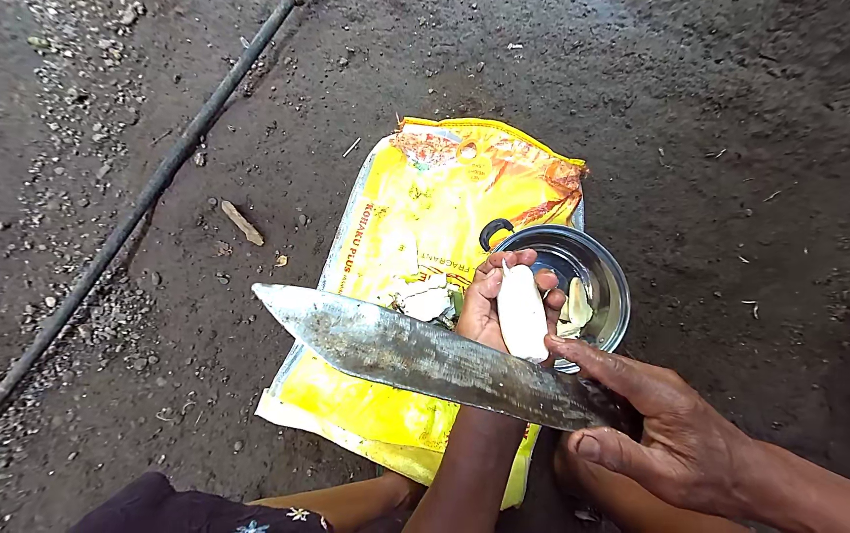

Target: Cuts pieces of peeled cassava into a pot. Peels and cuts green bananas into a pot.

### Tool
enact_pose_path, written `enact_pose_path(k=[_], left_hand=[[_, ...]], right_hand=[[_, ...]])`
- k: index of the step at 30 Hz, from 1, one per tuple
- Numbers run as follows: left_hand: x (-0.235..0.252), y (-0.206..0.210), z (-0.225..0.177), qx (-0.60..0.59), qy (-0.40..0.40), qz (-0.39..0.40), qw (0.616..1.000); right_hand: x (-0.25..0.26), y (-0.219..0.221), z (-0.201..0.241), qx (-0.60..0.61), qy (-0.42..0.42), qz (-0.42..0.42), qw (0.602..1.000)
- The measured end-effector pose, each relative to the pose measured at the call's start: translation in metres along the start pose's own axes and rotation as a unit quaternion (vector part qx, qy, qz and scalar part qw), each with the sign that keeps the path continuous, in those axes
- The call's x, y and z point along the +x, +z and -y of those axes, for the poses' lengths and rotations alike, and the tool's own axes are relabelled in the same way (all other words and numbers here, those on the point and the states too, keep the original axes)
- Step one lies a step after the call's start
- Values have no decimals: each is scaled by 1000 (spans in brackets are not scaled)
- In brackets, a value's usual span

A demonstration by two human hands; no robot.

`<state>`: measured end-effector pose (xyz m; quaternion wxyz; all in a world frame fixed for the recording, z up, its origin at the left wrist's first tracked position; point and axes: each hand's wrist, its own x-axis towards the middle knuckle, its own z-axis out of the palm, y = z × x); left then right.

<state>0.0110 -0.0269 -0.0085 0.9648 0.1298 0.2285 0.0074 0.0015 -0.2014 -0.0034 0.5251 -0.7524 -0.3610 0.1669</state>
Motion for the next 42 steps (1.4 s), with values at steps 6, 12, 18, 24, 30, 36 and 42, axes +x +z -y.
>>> enact_pose_path(k=[6,12,18,24,30,36,42], left_hand=[[3,-9,6,-44,14,67,997],[7,-19,9,-39,18,109,993],[3,-15,24,-24,55,70,996],[1,-8,15,-37,32,43,998],[-1,-9,18,-66,42,54,995],[-6,-7,21,-91,42,44,994],[-11,-7,29,-89,65,70,991]], right_hand=[[0,2,-1,-7,-7,1,1000],[-3,5,-4,-6,-3,-19,1000],[-1,0,-8,-2,-5,-16,1000],[-4,-1,-10,-3,-6,-7,1000],[-4,0,-10,-11,-2,-13,1000],[-3,1,-12,3,0,-17,1000],[-1,-4,-11,-5,15,-20,1000]])
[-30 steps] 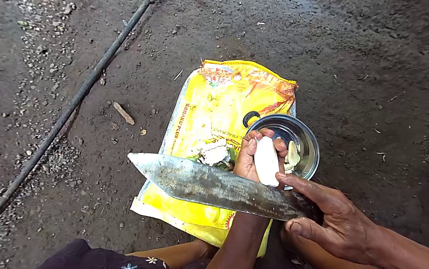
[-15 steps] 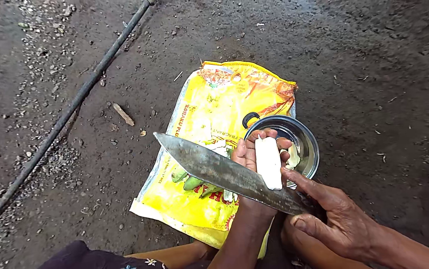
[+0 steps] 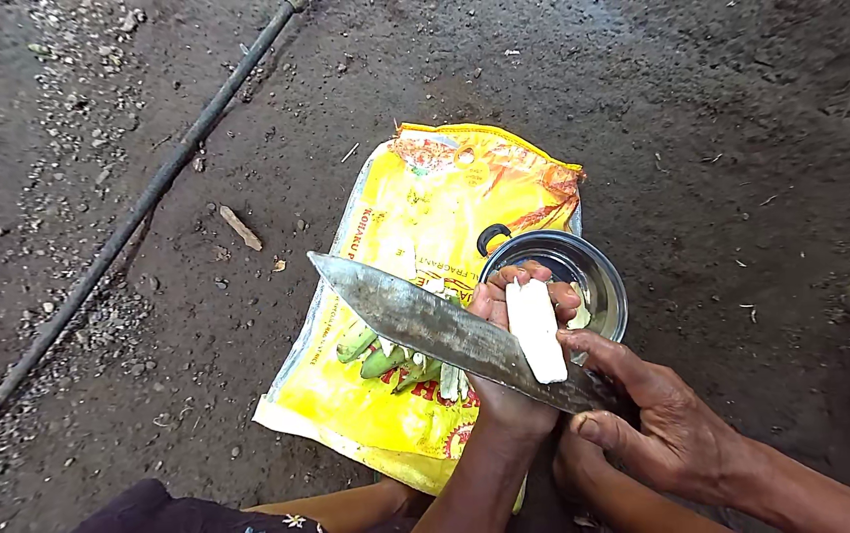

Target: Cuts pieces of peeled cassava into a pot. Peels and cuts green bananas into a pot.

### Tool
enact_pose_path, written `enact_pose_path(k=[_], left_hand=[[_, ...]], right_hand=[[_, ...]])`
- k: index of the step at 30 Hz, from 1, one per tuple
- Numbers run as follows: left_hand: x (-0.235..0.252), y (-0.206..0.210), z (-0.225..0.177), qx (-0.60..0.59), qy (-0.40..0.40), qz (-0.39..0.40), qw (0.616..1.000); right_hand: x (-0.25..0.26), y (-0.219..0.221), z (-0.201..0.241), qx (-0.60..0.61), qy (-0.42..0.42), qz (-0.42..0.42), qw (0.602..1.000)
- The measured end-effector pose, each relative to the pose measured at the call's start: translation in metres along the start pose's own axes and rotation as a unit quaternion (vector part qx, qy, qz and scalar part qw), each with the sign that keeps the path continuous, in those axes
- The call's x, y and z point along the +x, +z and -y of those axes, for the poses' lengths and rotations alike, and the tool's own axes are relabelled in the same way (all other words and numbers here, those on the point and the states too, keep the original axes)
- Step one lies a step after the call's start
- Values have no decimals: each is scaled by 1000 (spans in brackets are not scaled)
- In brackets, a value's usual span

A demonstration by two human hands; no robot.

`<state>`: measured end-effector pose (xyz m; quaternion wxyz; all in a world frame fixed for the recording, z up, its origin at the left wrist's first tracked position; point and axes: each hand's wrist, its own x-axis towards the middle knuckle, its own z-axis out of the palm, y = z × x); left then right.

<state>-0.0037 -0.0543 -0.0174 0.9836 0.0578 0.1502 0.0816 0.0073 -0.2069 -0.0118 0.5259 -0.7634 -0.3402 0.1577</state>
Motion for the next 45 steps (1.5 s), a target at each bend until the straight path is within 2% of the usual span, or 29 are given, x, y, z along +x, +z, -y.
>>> enact_pose_path(k=[11,19,21,25,28,35,45], left_hand=[[-6,3,6,17,20,13,1000],[-5,5,10,3,-14,7,1000],[-5,3,9,11,-15,32,999],[-1,-2,7,54,-24,133,989],[1,-5,10,86,11,166,982],[-1,-2,15,106,38,97,989],[-1,-3,14,68,-16,109,992]], right_hand=[[5,-2,-1,-17,0,-9,1000],[9,-4,-6,-1,20,-24,1000],[9,-4,-6,-11,23,-29,999],[10,-9,-4,3,30,-33,999],[10,-11,-7,18,16,-33,999],[8,-10,-6,-10,3,-37,999],[10,-16,-10,-42,19,-30,998]])
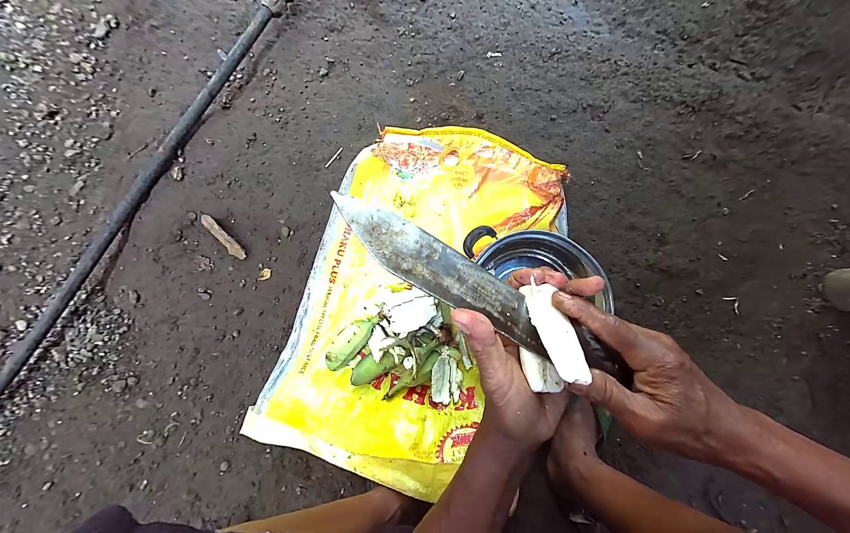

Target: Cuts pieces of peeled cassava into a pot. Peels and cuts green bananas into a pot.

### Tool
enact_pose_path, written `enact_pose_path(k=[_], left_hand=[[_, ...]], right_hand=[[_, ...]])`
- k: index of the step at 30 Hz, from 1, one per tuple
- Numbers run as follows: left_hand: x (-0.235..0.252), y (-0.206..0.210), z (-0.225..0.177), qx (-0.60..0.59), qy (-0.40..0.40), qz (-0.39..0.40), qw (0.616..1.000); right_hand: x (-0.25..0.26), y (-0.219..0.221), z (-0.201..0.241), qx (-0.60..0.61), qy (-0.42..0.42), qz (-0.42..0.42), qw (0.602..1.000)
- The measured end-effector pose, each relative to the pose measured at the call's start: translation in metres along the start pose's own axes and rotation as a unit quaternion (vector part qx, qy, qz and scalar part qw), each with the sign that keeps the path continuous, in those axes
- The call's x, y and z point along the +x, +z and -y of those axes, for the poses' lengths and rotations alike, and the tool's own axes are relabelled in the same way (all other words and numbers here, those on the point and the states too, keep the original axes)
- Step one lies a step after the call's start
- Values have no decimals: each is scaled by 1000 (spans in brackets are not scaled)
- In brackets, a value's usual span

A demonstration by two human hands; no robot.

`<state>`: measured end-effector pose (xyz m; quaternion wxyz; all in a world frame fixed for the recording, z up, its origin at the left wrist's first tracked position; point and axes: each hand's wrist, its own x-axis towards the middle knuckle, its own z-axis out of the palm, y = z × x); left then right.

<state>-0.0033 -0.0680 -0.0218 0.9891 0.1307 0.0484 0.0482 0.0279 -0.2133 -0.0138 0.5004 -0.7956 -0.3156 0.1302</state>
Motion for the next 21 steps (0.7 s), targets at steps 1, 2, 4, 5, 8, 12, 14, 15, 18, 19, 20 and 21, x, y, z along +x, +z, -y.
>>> enact_pose_path(k=[1,2,4,5,8,12,14,15,18,19,20,21], left_hand=[[0,-1,-1,-1,-5,6,1000],[1,-3,-1,-2,-11,12,1000],[3,-5,-3,-5,-18,13,1000],[3,-5,-3,-2,-20,10,1000],[4,-6,-2,19,-24,-15,999],[4,-9,1,25,-33,-33,999],[5,-11,2,33,-37,-36,998],[6,-12,2,37,-37,-36,998],[7,-15,2,37,-38,-35,998],[8,-15,2,38,-38,-38,998],[8,-15,2,37,-38,-38,998],[8,-16,3,36,-39,-35,998]], right_hand=[[0,0,0,2,3,3,1000],[1,-1,-1,4,5,10,1000],[1,-3,-1,2,10,17,1000],[2,-3,-1,0,13,18,1000],[1,-1,-4,0,23,16,1000],[-1,2,-9,-2,34,6,999],[-2,2,-10,2,37,5,999],[-2,3,-10,4,36,5,999],[-2,5,-11,4,33,-1,999],[-2,5,-11,3,34,-2,999],[-2,5,-12,3,36,-3,999],[-3,6,-12,3,39,-7,999]])
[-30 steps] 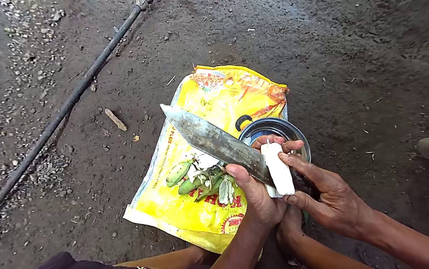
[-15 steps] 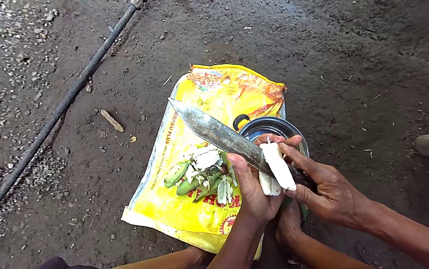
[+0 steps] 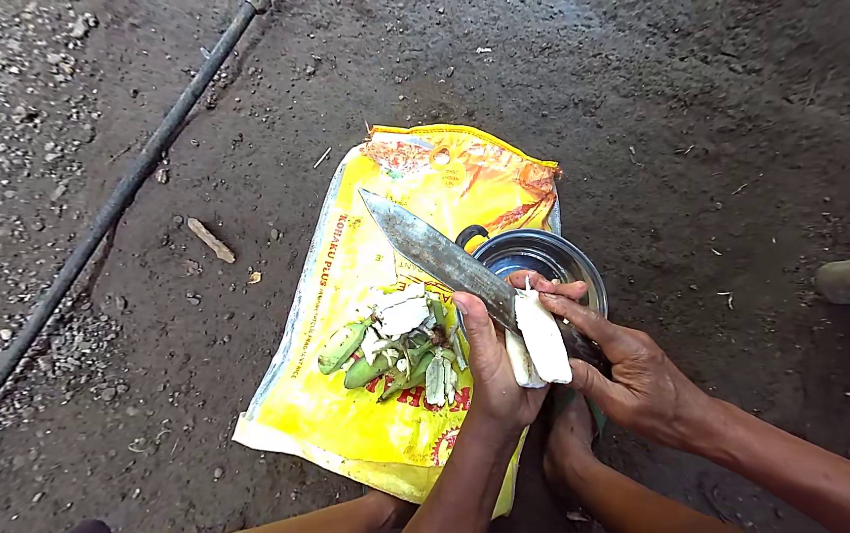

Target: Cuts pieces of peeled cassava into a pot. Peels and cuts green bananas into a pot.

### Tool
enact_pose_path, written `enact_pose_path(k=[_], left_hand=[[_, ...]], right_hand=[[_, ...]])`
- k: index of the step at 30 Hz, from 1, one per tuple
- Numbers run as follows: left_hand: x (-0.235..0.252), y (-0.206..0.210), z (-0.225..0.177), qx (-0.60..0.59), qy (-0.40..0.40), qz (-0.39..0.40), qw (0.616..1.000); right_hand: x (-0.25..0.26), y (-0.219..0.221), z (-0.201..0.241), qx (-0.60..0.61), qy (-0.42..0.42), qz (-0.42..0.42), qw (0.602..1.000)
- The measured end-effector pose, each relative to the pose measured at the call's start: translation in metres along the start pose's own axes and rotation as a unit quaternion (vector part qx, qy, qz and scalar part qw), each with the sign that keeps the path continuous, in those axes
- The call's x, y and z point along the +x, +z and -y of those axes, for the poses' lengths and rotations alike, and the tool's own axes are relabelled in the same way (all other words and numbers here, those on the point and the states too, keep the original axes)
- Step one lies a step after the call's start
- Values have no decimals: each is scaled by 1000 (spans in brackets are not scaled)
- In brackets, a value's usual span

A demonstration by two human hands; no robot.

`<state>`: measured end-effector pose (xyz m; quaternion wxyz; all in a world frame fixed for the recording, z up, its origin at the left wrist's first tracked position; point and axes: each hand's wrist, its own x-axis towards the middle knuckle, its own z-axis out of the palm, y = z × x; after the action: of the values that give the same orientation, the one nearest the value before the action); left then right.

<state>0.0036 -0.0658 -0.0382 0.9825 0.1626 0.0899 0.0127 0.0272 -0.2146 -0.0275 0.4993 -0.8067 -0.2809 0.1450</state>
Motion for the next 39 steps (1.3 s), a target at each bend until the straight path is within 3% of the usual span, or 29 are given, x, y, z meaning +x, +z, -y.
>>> enact_pose_path(k=[10,16,19,23,25,29,33,39], left_hand=[[6,-3,6,26,-16,-29,999],[13,5,2,54,-69,-133,987],[19,1,-6,123,-124,-170,970],[26,-17,-24,181,-117,-261,941],[29,-23,-36,157,-80,-310,934],[33,-26,-50,93,-31,-319,943],[34,-28,-46,2,-56,-287,956],[31,-35,-28,-138,-130,-234,953]], right_hand=[[-3,-3,-8,-20,19,-10,1000],[-3,-6,-15,-48,51,-2,998],[-2,-13,-13,45,183,38,981],[-3,-17,-13,325,368,66,869],[-6,-18,-20,382,411,73,825],[-9,-22,-30,379,436,78,812],[-12,-28,-32,392,444,82,801],[-10,-49,-30,450,360,81,813]])
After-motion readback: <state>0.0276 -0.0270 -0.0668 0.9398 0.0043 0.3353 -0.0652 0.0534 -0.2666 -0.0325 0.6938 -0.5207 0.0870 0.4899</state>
